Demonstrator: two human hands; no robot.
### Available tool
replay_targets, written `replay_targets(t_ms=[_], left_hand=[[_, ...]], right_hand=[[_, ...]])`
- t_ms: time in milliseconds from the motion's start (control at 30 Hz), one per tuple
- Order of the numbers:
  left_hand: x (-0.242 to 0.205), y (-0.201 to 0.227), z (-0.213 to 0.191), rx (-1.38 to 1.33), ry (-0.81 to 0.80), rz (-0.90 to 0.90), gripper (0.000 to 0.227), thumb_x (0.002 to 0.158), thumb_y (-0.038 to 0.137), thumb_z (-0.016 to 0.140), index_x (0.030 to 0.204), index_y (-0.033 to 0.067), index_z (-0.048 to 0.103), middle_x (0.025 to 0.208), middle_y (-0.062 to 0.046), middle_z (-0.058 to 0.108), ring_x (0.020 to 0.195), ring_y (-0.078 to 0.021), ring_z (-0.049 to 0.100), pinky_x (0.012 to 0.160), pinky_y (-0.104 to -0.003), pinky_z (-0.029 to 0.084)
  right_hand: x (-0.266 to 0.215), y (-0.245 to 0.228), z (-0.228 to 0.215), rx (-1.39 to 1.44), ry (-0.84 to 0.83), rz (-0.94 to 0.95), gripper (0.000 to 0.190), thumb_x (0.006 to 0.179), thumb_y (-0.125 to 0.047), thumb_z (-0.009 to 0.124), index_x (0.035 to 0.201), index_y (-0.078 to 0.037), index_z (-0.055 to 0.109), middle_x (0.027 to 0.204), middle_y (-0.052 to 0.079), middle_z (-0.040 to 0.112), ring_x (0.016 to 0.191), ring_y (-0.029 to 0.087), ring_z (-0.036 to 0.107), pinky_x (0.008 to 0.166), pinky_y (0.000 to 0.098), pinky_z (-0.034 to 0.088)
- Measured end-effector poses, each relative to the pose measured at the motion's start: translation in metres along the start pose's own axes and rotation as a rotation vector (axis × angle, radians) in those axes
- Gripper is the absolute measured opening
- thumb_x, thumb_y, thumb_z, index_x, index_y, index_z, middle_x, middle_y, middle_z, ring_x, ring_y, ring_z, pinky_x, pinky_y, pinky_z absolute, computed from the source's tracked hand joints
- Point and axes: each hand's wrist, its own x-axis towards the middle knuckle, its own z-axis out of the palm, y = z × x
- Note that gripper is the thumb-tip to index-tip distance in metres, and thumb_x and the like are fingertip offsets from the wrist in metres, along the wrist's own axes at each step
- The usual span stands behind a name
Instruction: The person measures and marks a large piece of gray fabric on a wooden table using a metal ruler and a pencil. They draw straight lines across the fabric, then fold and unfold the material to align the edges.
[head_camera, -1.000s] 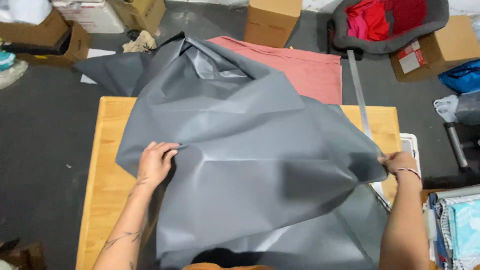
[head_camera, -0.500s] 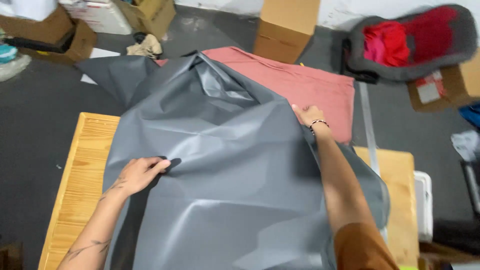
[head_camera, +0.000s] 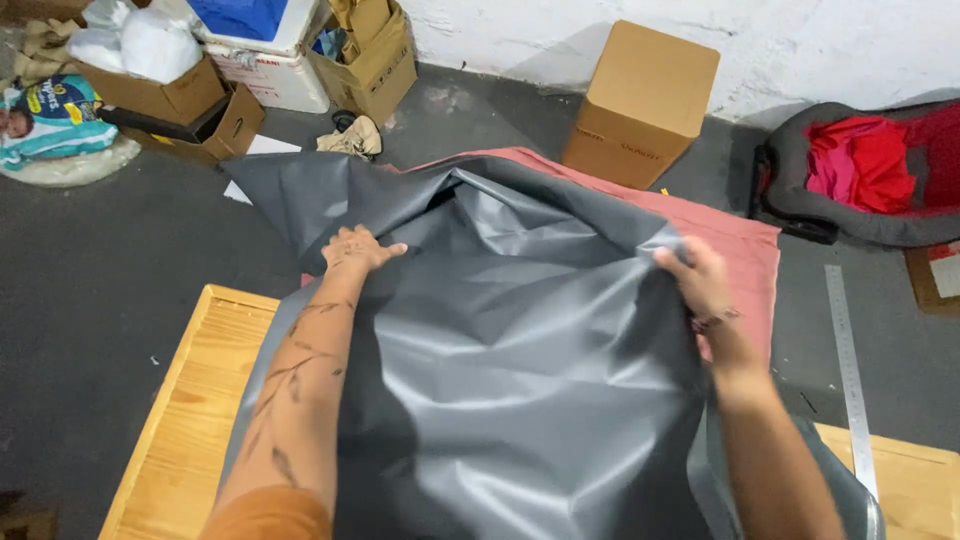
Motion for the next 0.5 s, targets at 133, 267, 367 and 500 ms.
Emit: replay_targets(t_ms=[133,267,367,500], left_hand=[[0.021,0.024,0.001,-0.078,-0.315,-0.186,0.113,0.069,0.087,0.062,0.149,0.0093,0.046,0.157,-0.010,0.043,0.140,-0.0329,0.048,0.110,-0.048,0.043],[0.005,0.070,-0.008,-0.104,-0.307,-0.104,0.114,0.068,0.092,0.052,0.148,0.0115,0.049,0.155,-0.010,0.046,0.142,-0.0310,0.045,0.114,-0.045,0.038],[0.010,0.115,-0.007,-0.221,-0.361,0.063,0.105,0.075,0.084,0.026,0.155,0.0178,0.039,0.161,-0.011,0.035,0.148,-0.0361,0.034,0.120,-0.054,0.023],[0.020,0.175,-0.008,-1.582,-0.610,-0.230,0.116,0.047,0.085,0.040,0.128,0.0025,0.055,0.115,-0.023,0.064,0.099,-0.0417,0.068,0.088,-0.056,0.056]], right_hand=[[-0.080,-0.116,-0.042,0.010,-0.007,-0.387,0.024,0.100,-0.022,0.066,0.085,-0.013,0.050,0.080,-0.007,0.042,0.075,0.005,0.039,0.068,0.0204,0.030],[-0.145,-0.152,-0.054,-0.060,0.006,-0.463,0.019,0.094,-0.014,0.072,0.090,-0.011,0.054,0.080,-0.005,0.044,0.075,0.006,0.039,0.067,0.0210,0.031],[-0.199,-0.140,-0.084,-0.083,0.101,-0.534,0.023,0.081,-0.008,0.080,0.097,-0.006,0.064,0.085,0.001,0.060,0.076,0.009,0.049,0.068,0.0239,0.036],[-0.273,-0.178,-0.107,-0.003,-0.240,-0.727,0.043,0.076,-0.038,0.064,0.106,-0.008,0.065,0.111,0.009,0.074,0.102,0.021,0.077,0.102,0.0442,0.058]])
